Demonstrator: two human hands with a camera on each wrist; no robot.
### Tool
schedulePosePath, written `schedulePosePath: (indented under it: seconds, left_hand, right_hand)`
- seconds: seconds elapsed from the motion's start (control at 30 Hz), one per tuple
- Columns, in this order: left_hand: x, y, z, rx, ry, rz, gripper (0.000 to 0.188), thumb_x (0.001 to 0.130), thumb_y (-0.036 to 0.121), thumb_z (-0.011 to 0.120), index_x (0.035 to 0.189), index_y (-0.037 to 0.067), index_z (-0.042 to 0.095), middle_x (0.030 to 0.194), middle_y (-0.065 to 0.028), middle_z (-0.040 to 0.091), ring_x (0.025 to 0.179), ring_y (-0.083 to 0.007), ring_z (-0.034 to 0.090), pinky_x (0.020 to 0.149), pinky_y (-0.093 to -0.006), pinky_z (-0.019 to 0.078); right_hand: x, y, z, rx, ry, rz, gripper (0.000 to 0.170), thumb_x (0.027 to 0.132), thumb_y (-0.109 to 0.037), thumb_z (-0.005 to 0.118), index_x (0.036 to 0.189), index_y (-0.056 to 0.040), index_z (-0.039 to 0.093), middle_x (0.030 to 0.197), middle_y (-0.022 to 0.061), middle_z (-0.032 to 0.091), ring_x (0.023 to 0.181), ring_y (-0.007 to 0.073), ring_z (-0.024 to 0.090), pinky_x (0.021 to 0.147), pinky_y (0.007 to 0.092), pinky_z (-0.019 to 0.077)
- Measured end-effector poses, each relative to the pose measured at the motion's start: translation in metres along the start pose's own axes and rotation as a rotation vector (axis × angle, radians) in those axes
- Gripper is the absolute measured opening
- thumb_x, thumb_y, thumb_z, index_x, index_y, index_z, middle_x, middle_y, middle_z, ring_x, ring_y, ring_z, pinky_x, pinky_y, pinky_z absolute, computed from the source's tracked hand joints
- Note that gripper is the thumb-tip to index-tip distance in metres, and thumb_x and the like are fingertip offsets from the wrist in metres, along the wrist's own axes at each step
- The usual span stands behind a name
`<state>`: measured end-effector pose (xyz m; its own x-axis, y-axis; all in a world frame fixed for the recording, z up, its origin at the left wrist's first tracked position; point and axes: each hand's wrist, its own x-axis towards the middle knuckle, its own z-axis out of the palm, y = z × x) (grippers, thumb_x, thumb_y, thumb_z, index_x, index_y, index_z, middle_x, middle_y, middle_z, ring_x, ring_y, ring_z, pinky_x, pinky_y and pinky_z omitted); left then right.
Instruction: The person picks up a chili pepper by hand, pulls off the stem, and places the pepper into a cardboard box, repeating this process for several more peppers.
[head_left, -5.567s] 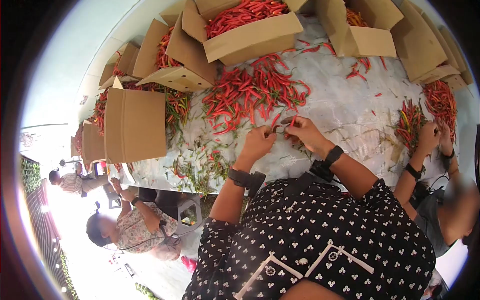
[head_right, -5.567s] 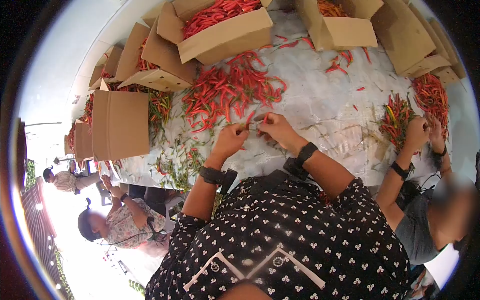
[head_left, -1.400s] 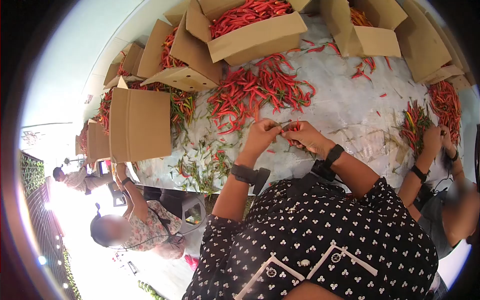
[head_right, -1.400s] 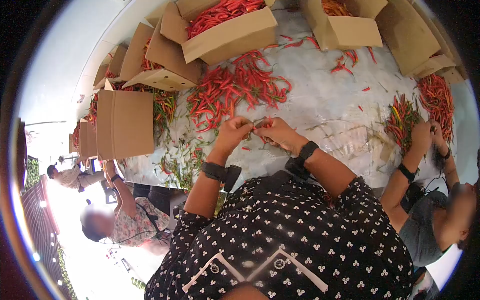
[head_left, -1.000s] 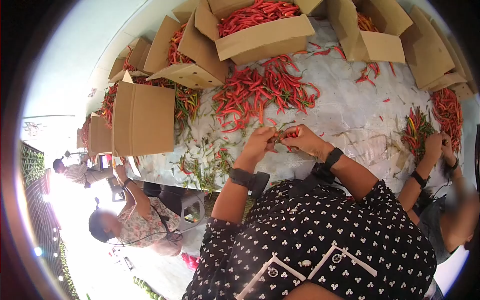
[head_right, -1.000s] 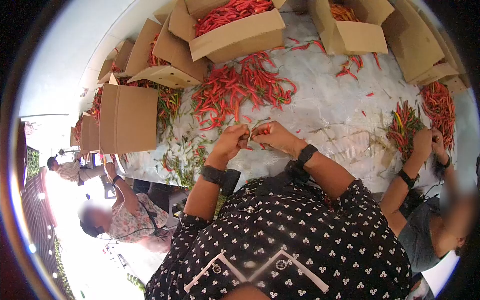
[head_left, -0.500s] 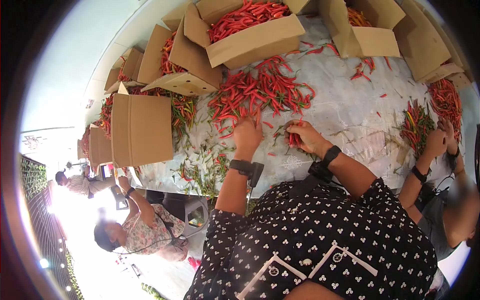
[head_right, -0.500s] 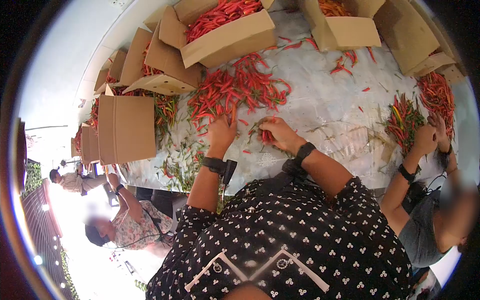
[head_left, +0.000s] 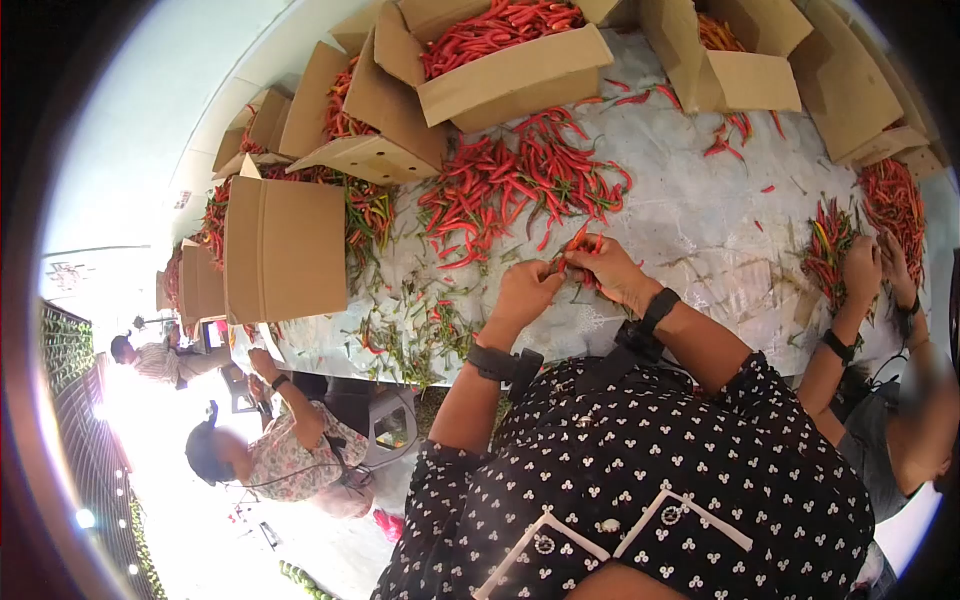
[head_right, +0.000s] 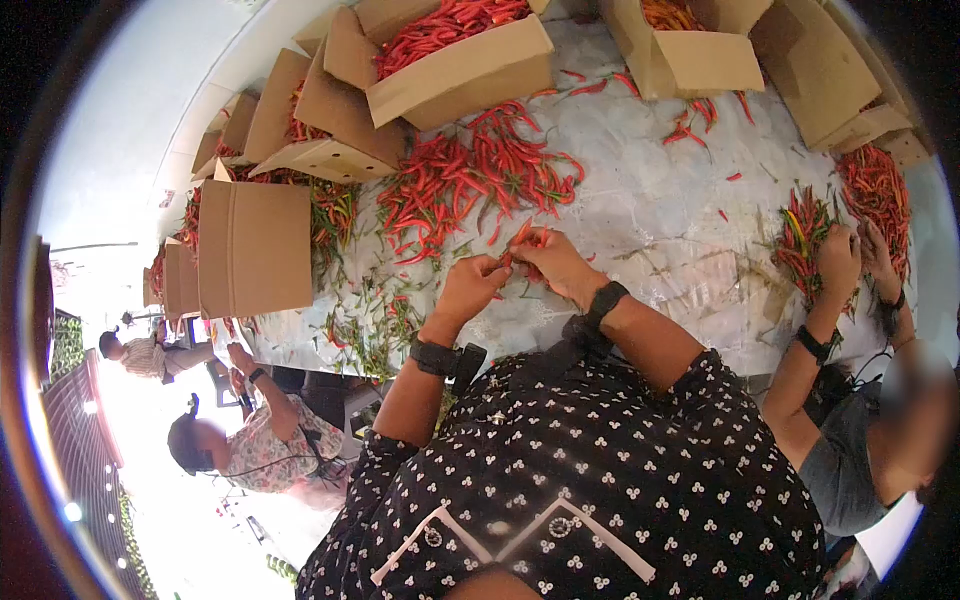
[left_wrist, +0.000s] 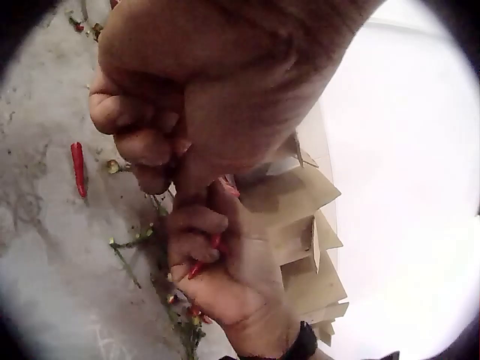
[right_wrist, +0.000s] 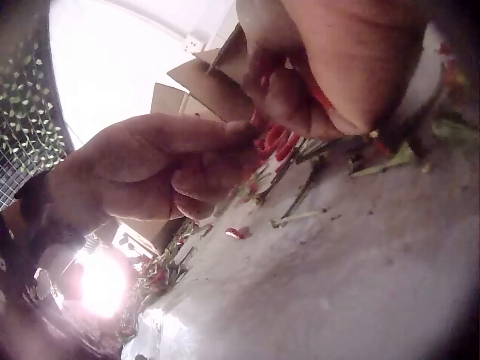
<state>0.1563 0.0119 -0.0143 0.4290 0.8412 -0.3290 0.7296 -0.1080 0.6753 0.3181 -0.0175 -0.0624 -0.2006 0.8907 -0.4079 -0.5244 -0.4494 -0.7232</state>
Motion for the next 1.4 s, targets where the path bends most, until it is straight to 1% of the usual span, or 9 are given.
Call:
schedulePosePath:
  seconds: [0.3, 0.57, 0.73, 0.83, 0.97, 1.17, 1.27, 1.33, 1.4]
  left_hand:
    - [0.005, -0.016, 0.011, -0.091, 0.048, 0.027, 0.023, 0.079, 0.018, 0.06, 0.083, -0.005, 0.06, 0.063, -0.0101, 0.059, 0.054, -0.013, 0.058, 0.049, -0.0283, 0.0477]
    - [-0.019, 0.02, -0.002, -0.112, -0.192, 0.354, 0.015, 0.078, 0.014, 0.061, 0.079, -0.001, 0.057, 0.061, -0.0072, 0.057, 0.056, -0.0102, 0.051, 0.055, -0.0275, 0.0428]
    - [0.004, 0.006, -0.018, -0.15, 0.016, 0.09, 0.024, 0.08, 0.022, 0.061, 0.075, -0.002, 0.059, 0.06, -0.0047, 0.054, 0.053, -0.0093, 0.049, 0.05, -0.0264, 0.04]
    - [0.013, -0.004, -0.015, -0.638, -0.089, -0.132, 0.023, 0.084, 0.023, 0.056, 0.086, 0.001, 0.06, 0.067, -0.0003, 0.055, 0.059, -0.0069, 0.045, 0.054, -0.0234, 0.0374]
    - [0.015, -0.004, -0.005, -0.648, -0.154, -0.108, 0.022, 0.085, 0.021, 0.055, 0.09, 0.0, 0.059, 0.07, 0.0012, 0.054, 0.058, -0.0061, 0.043, 0.054, -0.0213, 0.0363]
    - [0.023, -0.01, -0.01, -0.225, -0.037, 0.029, 0.023, 0.081, 0.023, 0.06, 0.09, 0.001, 0.059, 0.069, -0.0033, 0.057, 0.062, -0.0123, 0.053, 0.057, -0.0257, 0.0416]
    - [0.024, -0.015, -0.034, 0.178, 0.29, -0.031, 0.022, 0.077, 0.023, 0.063, 0.087, 0.003, 0.06, 0.071, -0.0116, 0.06, 0.065, -0.0242, 0.059, 0.06, -0.0328, 0.0452]
    - [0.025, -0.038, -0.046, 0.447, 0.702, 0.153, 0.021, 0.069, 0.022, 0.067, 0.078, 0.005, 0.059, 0.072, -0.0128, 0.06, 0.074, -0.0331, 0.058, 0.063, -0.0408, 0.0466]
    - [0.022, -0.055, -0.05, 0.476, 0.617, 0.086, 0.02, 0.069, 0.02, 0.067, 0.079, 0.005, 0.059, 0.073, -0.0127, 0.059, 0.076, -0.0324, 0.058, 0.062, -0.0406, 0.0465]
  right_hand:
    - [-0.002, -0.001, 0.0, 0.073, 0.03, -0.027, 0.007, 0.081, -0.011, 0.062, 0.084, -0.0073, 0.057, 0.075, 0.0002, 0.059, 0.058, 0.0065, 0.051, 0.05, 0.0195, 0.0404]
    - [0.0, -0.007, -0.006, 0.251, -0.042, 0.026, 0.011, 0.084, -0.019, 0.058, 0.081, -0.0083, 0.057, 0.067, -0.0005, 0.056, 0.05, 0.0053, 0.044, 0.042, 0.0192, 0.0309]
    - [-0.002, -0.007, -0.005, 0.002, -0.127, 0.087, 0.016, 0.084, -0.021, 0.057, 0.076, -0.0078, 0.058, 0.058, -0.0018, 0.052, 0.043, 0.0043, 0.04, 0.039, 0.0196, 0.0279]
    - [-0.005, -0.011, -0.002, -0.184, -0.213, 0.092, 0.016, 0.083, -0.021, 0.058, 0.075, -0.0071, 0.058, 0.055, -0.0024, 0.051, 0.042, 0.0037, 0.04, 0.038, 0.0197, 0.0272]
    - [-0.011, -0.018, 0.001, -0.312, -0.272, 0.096, 0.016, 0.08, -0.021, 0.059, 0.073, -0.0067, 0.058, 0.053, -0.002, 0.052, 0.041, 0.0033, 0.04, 0.038, 0.0194, 0.0274]
    - [-0.007, -0.016, -0.003, -0.301, -0.254, 0.116, 0.016, 0.08, -0.021, 0.059, 0.071, -0.0069, 0.057, 0.053, -0.0016, 0.052, 0.04, 0.0038, 0.041, 0.036, 0.02, 0.0275]
    - [-0.002, -0.007, -0.007, -0.158, -0.182, 0.091, 0.016, 0.08, -0.019, 0.058, 0.072, -0.0062, 0.056, 0.054, -0.0002, 0.052, 0.04, 0.0054, 0.041, 0.036, 0.0208, 0.0283]
    - [-0.003, -0.009, -0.006, -0.067, -0.144, 0.099, 0.016, 0.081, -0.018, 0.057, 0.072, -0.0058, 0.056, 0.055, 0.0008, 0.052, 0.04, 0.0067, 0.042, 0.036, 0.0209, 0.0291]
    - [-0.003, -0.009, -0.006, 0.023, -0.111, 0.106, 0.016, 0.082, -0.018, 0.057, 0.072, -0.0054, 0.056, 0.056, 0.0017, 0.053, 0.041, 0.008, 0.044, 0.036, 0.021, 0.03]
